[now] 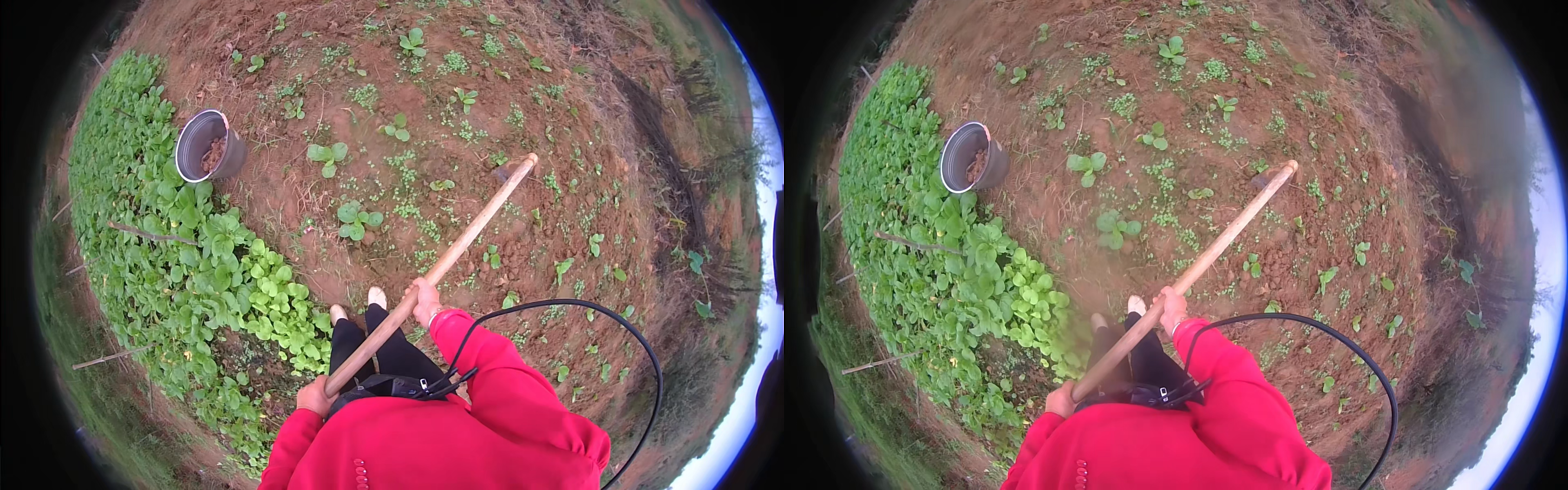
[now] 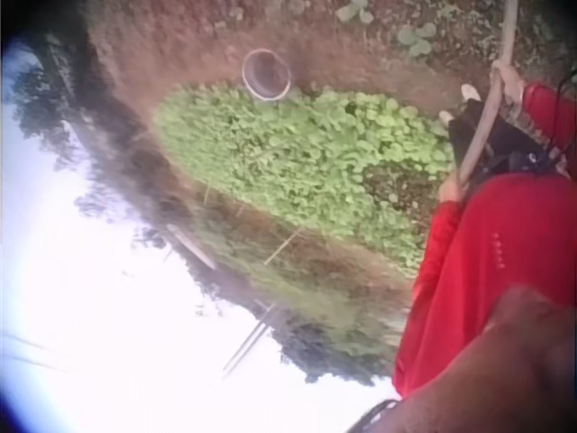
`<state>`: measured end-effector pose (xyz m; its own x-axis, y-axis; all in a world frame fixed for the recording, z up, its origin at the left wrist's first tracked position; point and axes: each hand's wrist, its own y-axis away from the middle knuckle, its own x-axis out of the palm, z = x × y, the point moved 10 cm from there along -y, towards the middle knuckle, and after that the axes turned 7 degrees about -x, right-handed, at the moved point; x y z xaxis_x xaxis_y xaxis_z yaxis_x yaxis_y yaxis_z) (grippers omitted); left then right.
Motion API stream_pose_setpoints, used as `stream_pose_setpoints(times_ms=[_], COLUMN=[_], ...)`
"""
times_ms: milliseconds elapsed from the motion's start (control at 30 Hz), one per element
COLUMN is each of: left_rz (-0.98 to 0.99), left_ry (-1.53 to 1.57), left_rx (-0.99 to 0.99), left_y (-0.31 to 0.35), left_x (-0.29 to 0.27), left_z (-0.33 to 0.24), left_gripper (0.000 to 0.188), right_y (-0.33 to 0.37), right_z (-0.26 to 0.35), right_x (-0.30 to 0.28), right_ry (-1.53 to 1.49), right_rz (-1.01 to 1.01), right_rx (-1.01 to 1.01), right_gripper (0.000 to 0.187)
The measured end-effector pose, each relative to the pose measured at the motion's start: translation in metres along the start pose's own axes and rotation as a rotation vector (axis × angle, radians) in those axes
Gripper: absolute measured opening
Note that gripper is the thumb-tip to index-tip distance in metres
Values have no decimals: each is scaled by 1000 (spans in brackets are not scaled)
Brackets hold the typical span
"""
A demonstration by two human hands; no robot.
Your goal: The person uses a hoe to break up soil in a garden bed, moving along rows of small green plants. They repeatedly strike the ground to loosen the earth and occasionally pause to reposition.
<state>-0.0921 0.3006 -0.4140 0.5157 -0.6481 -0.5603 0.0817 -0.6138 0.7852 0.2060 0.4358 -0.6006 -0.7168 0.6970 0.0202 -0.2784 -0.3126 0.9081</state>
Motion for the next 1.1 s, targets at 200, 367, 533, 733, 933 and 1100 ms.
stream_pose_setpoints(times_ms=[200,367,533,733,933,1100], left_rz=[-198,-239,-174,-202,-137,-191], left_ry=[-96,-152,-78,-42,-18,11], left_rx=[143,209,115,59,0,7], left_y=[-27,-58,-42,16,12,7], left_x=[-13,-29,-53,-41,-13,6], left_z=[-47,-103,-89,-1,14,19], left_gripper=[40,41,40,41,44,44], right_y=[-22,-46,-40,7,0,10], right_z=[51,110,78,-21,-28,-12], right_x=[31,58,64,43,22,20], right_ry=[-208,-218,-153,-124,-49,-24], right_rz=[191,238,191,173,49,28], right_rx=[-18,-115,-109,68,55,26], right_gripper=[15,18,17,16,15,15])
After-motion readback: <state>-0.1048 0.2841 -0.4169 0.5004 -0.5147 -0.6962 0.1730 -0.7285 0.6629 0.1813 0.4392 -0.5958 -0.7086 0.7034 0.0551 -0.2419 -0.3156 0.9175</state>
